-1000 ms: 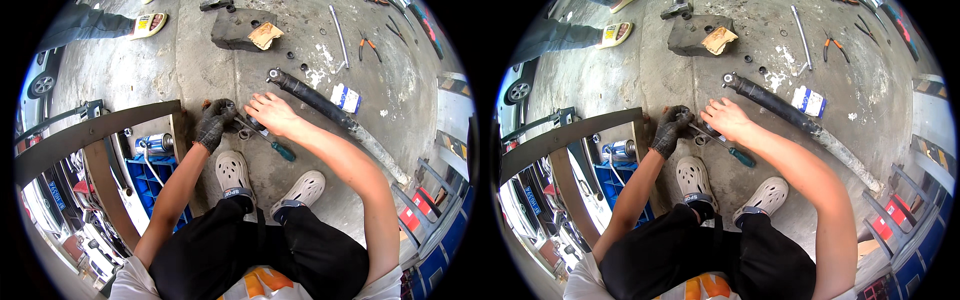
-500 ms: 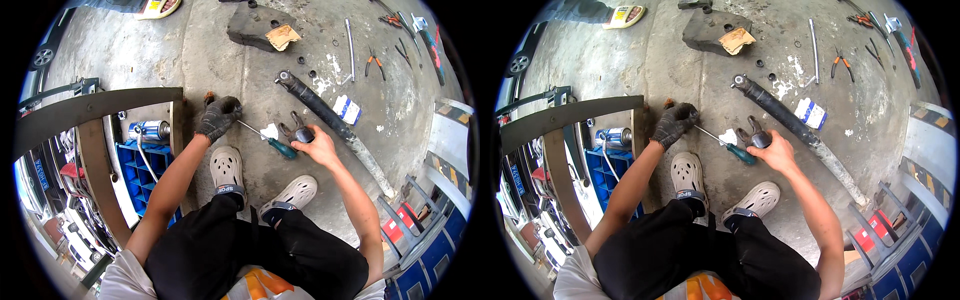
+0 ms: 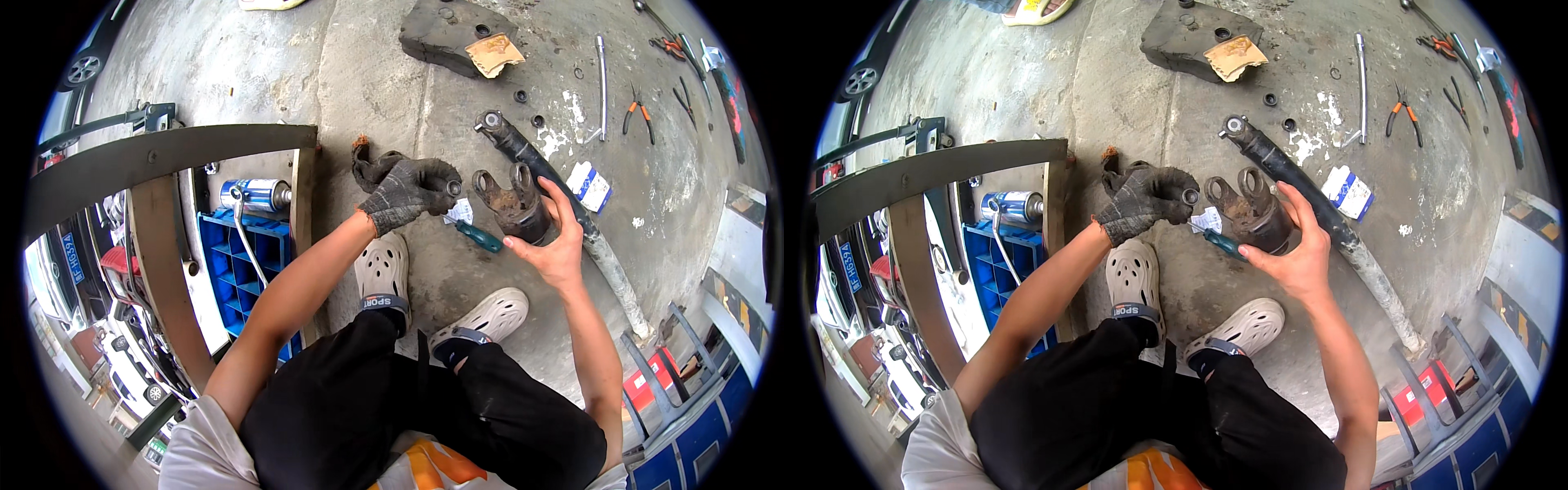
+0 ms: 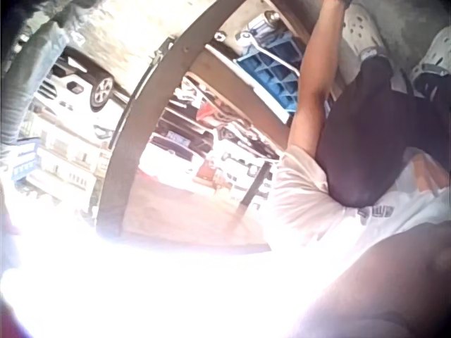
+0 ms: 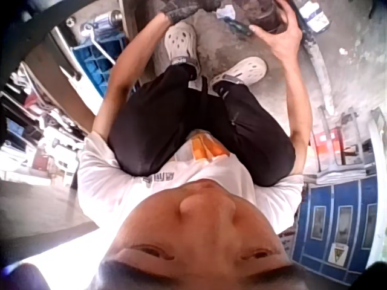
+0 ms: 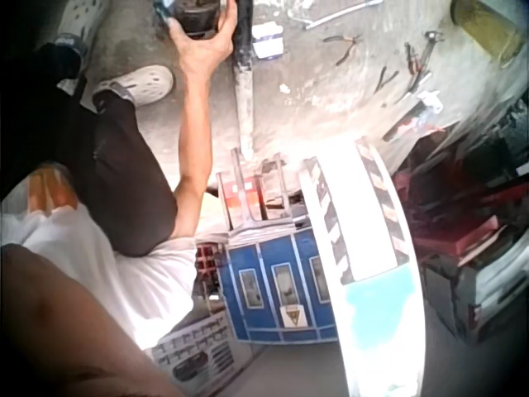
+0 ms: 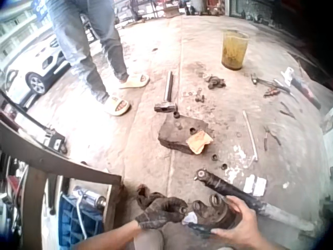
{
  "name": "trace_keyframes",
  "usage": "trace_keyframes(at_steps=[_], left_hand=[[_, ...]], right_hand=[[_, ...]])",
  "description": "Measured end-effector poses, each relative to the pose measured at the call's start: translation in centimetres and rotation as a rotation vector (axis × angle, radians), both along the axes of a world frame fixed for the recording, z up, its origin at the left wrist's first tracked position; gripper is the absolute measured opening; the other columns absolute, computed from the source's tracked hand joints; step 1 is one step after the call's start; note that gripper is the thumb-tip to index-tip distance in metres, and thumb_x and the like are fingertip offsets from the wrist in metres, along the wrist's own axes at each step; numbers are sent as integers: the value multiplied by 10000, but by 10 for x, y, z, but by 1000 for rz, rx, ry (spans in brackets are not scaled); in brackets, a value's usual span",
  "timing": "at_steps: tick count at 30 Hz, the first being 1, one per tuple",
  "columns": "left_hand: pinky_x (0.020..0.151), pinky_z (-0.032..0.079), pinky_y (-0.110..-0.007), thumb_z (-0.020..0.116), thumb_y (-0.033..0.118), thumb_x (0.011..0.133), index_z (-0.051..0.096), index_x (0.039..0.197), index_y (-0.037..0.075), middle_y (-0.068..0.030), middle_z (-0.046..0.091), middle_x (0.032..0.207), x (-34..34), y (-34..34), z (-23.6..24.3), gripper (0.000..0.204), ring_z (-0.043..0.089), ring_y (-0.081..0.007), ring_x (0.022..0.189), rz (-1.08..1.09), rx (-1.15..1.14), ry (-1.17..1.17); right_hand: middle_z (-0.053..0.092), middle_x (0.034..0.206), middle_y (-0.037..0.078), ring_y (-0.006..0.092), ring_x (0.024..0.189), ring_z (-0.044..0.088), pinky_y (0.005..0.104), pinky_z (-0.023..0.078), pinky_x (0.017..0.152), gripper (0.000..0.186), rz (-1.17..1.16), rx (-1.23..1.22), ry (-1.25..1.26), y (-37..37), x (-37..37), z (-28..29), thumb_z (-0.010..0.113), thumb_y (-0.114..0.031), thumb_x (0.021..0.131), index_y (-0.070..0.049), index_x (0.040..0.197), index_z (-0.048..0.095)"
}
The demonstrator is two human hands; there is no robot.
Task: The person sits on the floor of a workshop and assembles a mechanical component, likely a shock absorber. They use a screwdriver to apply grease to the part and insert small metal rings and seals into the assembly by hand.
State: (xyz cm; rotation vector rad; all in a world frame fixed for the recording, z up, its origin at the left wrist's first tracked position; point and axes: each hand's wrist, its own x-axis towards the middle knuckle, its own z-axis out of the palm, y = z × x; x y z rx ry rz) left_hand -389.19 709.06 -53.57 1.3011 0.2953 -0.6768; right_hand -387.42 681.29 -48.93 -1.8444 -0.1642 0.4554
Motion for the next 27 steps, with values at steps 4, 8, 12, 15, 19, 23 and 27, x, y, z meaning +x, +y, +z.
trace_keyframes(at_steps=[4, 8, 12, 15, 19, 23, 27], left_hand=[[582, 511, -260, 719, 37, 818, 650, 1089, 16, -24, 658, 803, 3, 12, 4, 280, 615, -105, 652, 59, 24, 11], [627, 509, -285, 704, 128, 888, 618, 1141, 11, -41, 637, 800, 8, 6, 14, 292, 605, -134, 673, 262, -56, 11], [624, 500, -284, 668, 98, 912, 583, 1194, 8, -53, 634, 792, 28, -9, 44, 308, 606, -139, 678, 354, -97, -143], [610, 490, -281, 643, 90, 929, 578, 1199, 5, -66, 631, 771, 39, -21, 60, 291, 602, -137, 668, 383, -109, -261], [616, 491, -288, 653, 126, 926, 551, 1235, 7, -81, 639, 788, 45, -29, 76, 346, 606, -154, 673, 438, -141, -303], [690, 503, -326, 651, 180, 932, 502, 1289, 16, -114, 641, 845, 44, -33, 94, 421, 621, -197, 743, 515, -257, -321], [754, 512, -373, 628, 225, 948, 472, 1313, 35, -138, 638, 885, 48, -33, 112, 440, 629, -241, 803, 496, -406, -346]], right_hand=[[656, 1110, 186, 266, 1013, 649, 359, 511, 882, 738, -137, 411, 699, -10, -2, -19, 768, -342, 775, 71, 1316, 484], [642, 1099, 251, 315, 970, 651, 387, 516, 842, 879, -161, 850, 1139, -24, -24, -35, 706, -592, 744, 59, 1299, 502], [641, 1096, 257, 323, 948, 651, 400, 513, 832, 918, -168, 894, 1129, -22, -33, -22, 690, -638, 731, 58, 1301, 503], [640, 1122, 244, 314, 1006, 652, 396, 514, 906, 894, -95, 830, 1031, -16, -30, -4, 747, -558, 720, 74, 1301, 498], [633, 1154, 252, 346, 1026, 666, 444, 555, 896, 935, -18, 664, 843, -5, -26, 17, 807, -509, 704, 88, 1331, 455], [638, 1143, 239, 327, 1006, 675, 437, 568, 877, 967, 31, 593, 757, 11, -26, 35, 803, -546, 705, 115, 1316, 450], [639, 1134, 233, 310, 982, 676, 412, 558, 877, 864, 37, 760, 964, 25, -27, 58, 754, -516, 764, 112, 1288, 476]])
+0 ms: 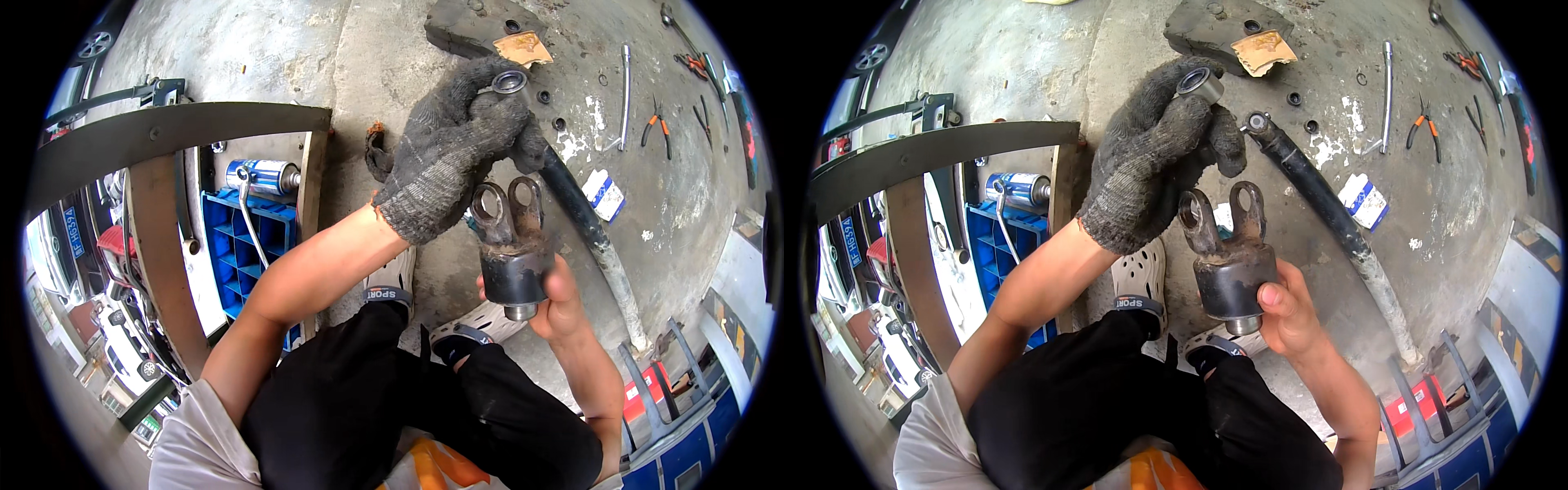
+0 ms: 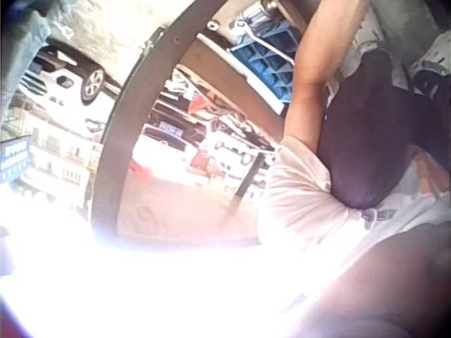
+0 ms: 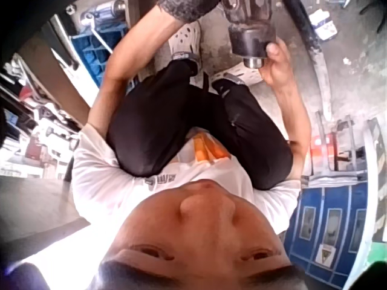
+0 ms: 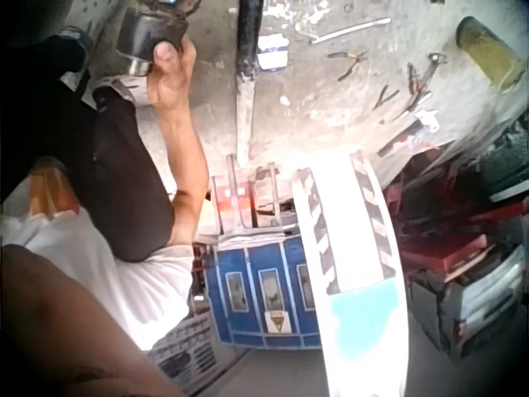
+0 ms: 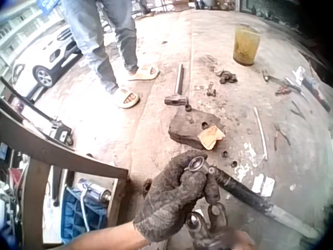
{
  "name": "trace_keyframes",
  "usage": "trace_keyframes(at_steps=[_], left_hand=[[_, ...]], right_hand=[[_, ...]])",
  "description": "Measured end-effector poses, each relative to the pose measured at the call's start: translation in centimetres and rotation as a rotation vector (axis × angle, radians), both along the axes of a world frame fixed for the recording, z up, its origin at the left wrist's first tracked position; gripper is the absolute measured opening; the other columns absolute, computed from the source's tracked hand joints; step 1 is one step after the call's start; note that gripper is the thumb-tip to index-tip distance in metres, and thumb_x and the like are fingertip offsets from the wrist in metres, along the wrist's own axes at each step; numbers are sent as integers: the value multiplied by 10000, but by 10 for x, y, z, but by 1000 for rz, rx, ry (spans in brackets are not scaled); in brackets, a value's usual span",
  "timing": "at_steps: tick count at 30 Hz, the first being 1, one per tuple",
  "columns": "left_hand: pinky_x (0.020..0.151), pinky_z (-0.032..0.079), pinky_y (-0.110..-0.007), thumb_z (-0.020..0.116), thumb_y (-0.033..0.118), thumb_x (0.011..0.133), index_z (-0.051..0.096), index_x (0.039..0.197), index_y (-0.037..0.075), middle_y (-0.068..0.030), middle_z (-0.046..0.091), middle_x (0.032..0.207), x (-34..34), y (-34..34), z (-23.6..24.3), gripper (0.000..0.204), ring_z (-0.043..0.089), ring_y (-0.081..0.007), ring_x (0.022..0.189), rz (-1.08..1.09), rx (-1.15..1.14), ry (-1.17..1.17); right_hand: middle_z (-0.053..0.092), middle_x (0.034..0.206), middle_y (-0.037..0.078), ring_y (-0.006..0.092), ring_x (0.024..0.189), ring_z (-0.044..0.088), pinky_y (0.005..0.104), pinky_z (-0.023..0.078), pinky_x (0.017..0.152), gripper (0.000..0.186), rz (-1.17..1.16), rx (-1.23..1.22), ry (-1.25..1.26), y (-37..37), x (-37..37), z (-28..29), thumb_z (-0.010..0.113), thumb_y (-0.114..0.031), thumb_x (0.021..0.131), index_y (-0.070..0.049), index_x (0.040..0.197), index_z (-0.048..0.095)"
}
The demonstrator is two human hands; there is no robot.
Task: The person sits on the floor of a workshop and assembles a mechanical component, likely a shock absorber. They use a screwdriver to apply grease to the part and insert small metal rings and seals into the assembly by hand.
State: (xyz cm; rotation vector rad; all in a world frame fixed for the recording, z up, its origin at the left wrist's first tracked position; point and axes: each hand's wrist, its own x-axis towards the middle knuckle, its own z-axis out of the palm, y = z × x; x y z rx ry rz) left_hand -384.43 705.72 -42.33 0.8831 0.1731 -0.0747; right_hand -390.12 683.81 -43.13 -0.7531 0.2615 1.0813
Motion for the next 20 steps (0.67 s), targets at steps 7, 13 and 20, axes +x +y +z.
trace_keyframes(at_steps=[7, 13, 20], left_hand=[[715, 562, -333, 592, 139, 963, 493, 1247, -5, -119, 664, 895, 14, 3, 15, 333, 662, -203, 797, -38, -204, -25], [668, 534, -334, 614, 208, 960, 489, 1283, 45, -130, 645, 846, 7, 2, 2, 383, 649, -241, 727, -65, -16, 114], [706, 564, -343, 648, 178, 940, 490, 1285, 23, -135, 651, 903, 10, 28, -49, 409, 655, -215, 796, 55, 202, 235]], right_hand=[[628, 1134, 286, 365, 992, 670, 426, 560, 848, 863, -20, 339, 278, 9, -7, 11, 537, -643, 883, 76, 1347, 425], [621, 1168, 266, 316, 1023, 650, 388, 524, 883, 696, -12, 125, 153, 12, -5, -9, 668, -445, 875, 64, 1311, 479], [693, 1148, 123, 313, 1013, 677, 409, 501, 941, 641, 377, -1280, -1251, 0, 13, -81, 785, -344, 788, -90, 1326, 548]])
